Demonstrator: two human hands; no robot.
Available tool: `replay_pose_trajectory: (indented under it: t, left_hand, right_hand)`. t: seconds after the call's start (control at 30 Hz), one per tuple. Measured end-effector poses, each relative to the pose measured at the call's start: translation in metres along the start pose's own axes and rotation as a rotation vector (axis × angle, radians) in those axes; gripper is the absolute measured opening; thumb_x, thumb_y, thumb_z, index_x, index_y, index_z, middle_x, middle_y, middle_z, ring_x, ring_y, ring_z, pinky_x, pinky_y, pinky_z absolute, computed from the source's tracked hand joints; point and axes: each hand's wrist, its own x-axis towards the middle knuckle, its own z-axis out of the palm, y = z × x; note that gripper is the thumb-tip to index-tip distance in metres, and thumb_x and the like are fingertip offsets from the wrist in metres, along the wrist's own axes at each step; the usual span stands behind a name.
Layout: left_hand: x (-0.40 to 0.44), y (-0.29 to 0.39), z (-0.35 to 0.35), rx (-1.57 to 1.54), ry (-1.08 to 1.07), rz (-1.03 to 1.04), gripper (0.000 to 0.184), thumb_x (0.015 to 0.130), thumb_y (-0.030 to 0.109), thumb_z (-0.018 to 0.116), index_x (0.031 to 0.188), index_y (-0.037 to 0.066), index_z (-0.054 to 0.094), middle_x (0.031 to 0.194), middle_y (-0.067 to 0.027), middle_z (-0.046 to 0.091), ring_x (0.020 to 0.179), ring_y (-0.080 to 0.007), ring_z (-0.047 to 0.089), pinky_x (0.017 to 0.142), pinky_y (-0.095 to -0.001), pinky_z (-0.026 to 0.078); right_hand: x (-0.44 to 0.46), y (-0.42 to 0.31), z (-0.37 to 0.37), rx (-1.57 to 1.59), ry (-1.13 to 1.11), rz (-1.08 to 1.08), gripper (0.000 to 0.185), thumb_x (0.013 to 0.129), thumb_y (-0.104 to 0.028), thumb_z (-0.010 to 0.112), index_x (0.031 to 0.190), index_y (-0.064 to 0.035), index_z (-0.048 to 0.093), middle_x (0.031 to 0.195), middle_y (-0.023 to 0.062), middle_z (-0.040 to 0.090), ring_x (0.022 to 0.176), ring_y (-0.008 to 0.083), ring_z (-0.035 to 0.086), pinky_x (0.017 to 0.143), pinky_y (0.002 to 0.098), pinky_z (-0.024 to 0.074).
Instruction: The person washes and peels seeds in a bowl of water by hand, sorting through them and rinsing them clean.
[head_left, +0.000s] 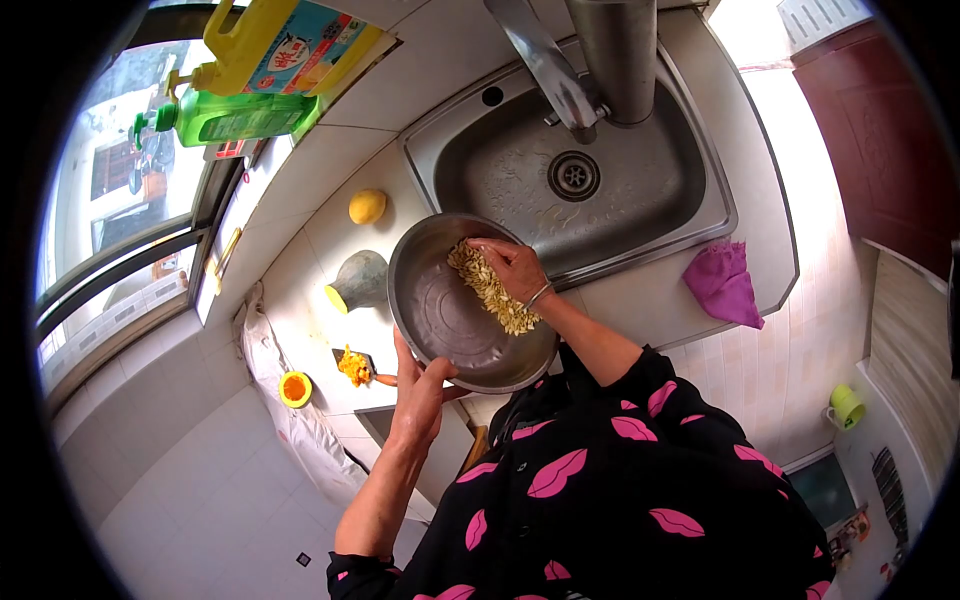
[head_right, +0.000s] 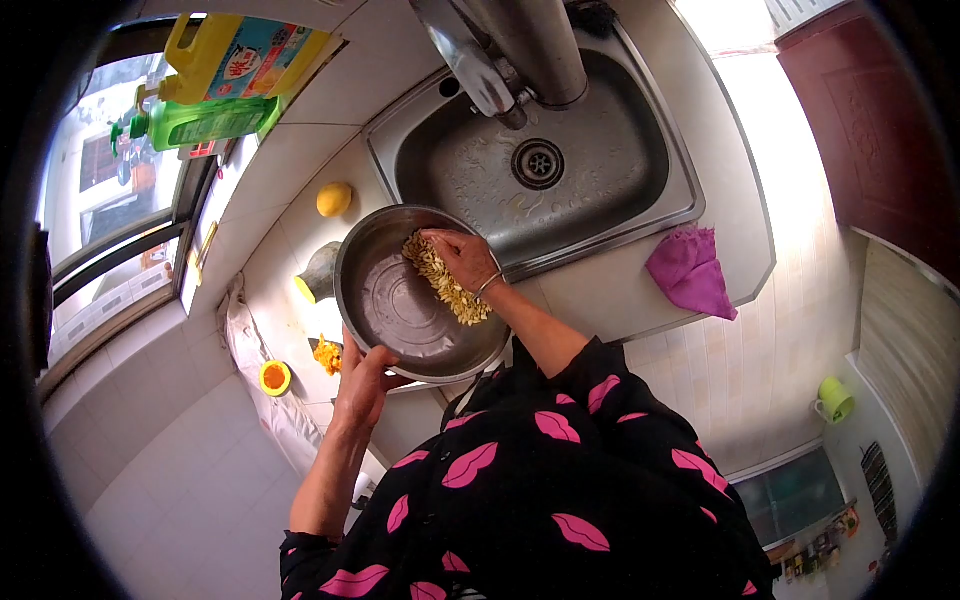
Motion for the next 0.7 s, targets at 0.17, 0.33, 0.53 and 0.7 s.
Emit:
replay_pose_trajectory:
  t: [0.17, 0.33, 0.53, 0.7]
  left_hand:
    - [0.0001, -0.0006, -0.0011, 0.006, 0.001, -0.008, 0.082, 0.075, -0.003, 0.046, 0.146, 0.022, 0.014, 0.126, -0.0152, 0.046, 0.099, -0.0288, 0.06, 0.076, -0.0461, 0.059]
    - [0.0002, -0.001, -0.0007, 0.005, 0.009, -0.002, 0.082, 0.075, -0.003, 0.046, 0.146, 0.022, 0.014, 0.125, -0.0151, 0.047, 0.098, -0.0275, 0.06, 0.076, -0.0462, 0.059]
    - [0.001, -0.0002, 0.0001, 0.032, 0.022, -0.018, 0.081, 0.075, -0.004, 0.044, 0.146, 0.023, 0.014, 0.126, -0.0151, 0.046, 0.099, -0.0288, 0.06, 0.076, -0.0463, 0.059]
    - [0.0036, -0.0028, -0.0027, 0.025, 0.012, -0.015, 0.08, 0.075, -0.005, 0.043, 0.145, 0.023, 0.015, 0.126, -0.0148, 0.046, 0.1, -0.0298, 0.061, 0.075, -0.0461, 0.059]
  right_hand:
    - [0.0004, 0.0009, 0.0007, -0.011, 0.009, -0.024, 0.025, 0.095, -0.016, 0.055, 0.114, -0.005, 0.066, 0.109, 0.007, 0.07, 0.096, 0.0089, 0.063, 0.083, 0.0234, 0.049]
    - [0.0002, 0.0026, 0.0018, 0.018, 0.016, -0.034, 0.025, 0.095, -0.016, 0.055, 0.114, -0.005, 0.067, 0.109, 0.0071, 0.07, 0.096, 0.0093, 0.063, 0.084, 0.0235, 0.0491]
    - [-0.0005, 0.0013, 0.0013, 0.027, 0.012, -0.018, 0.025, 0.095, -0.016, 0.055, 0.114, -0.0053, 0.067, 0.109, 0.0072, 0.07, 0.096, 0.0098, 0.063, 0.084, 0.0236, 0.0491]
    - [0.0003, 0.0012, 0.0011, 0.011, 0.004, 0.006, 0.025, 0.095, -0.017, 0.055, 0.114, -0.0052, 0.067, 0.11, 0.0075, 0.069, 0.098, 0.0105, 0.063, 0.085, 0.0241, 0.0489]
